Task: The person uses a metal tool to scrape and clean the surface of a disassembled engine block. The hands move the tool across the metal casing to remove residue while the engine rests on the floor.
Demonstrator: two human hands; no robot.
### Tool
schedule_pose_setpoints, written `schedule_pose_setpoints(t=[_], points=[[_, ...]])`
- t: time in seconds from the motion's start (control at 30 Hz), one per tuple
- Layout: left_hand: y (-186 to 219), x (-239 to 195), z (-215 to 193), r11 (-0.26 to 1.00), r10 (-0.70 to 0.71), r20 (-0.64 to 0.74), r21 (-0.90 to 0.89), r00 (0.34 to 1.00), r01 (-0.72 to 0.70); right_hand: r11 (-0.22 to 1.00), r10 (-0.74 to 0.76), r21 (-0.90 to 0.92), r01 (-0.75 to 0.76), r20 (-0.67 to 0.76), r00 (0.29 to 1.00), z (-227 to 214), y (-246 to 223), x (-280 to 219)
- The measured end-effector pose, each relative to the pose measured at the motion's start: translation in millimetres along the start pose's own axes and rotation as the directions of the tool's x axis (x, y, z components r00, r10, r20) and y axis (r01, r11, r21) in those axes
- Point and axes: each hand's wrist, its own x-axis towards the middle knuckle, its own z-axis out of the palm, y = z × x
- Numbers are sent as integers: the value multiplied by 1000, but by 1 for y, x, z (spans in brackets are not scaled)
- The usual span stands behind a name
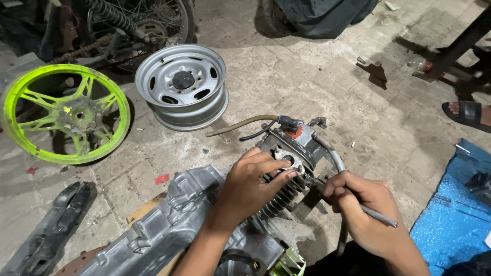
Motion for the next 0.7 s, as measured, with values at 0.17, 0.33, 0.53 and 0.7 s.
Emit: schedule_pose_setpoints(t=[0.17,0.33,0.53,0.7], points=[[-7,-6,3,992,117,-19,53,993,-116,999,-48,3,48,11,999,0,-3,1],[-20,-14,9,927,312,5,220,950,-305,999,-34,3,34,21,999,2,-5,1],[-9,-12,2,868,396,28,313,918,-385,999,-47,-1,47,28,999,2,-6,1],[-4,-7,4,786,455,58,444,889,-431,999,-13,29,13,21,1000,2,-6,2]])
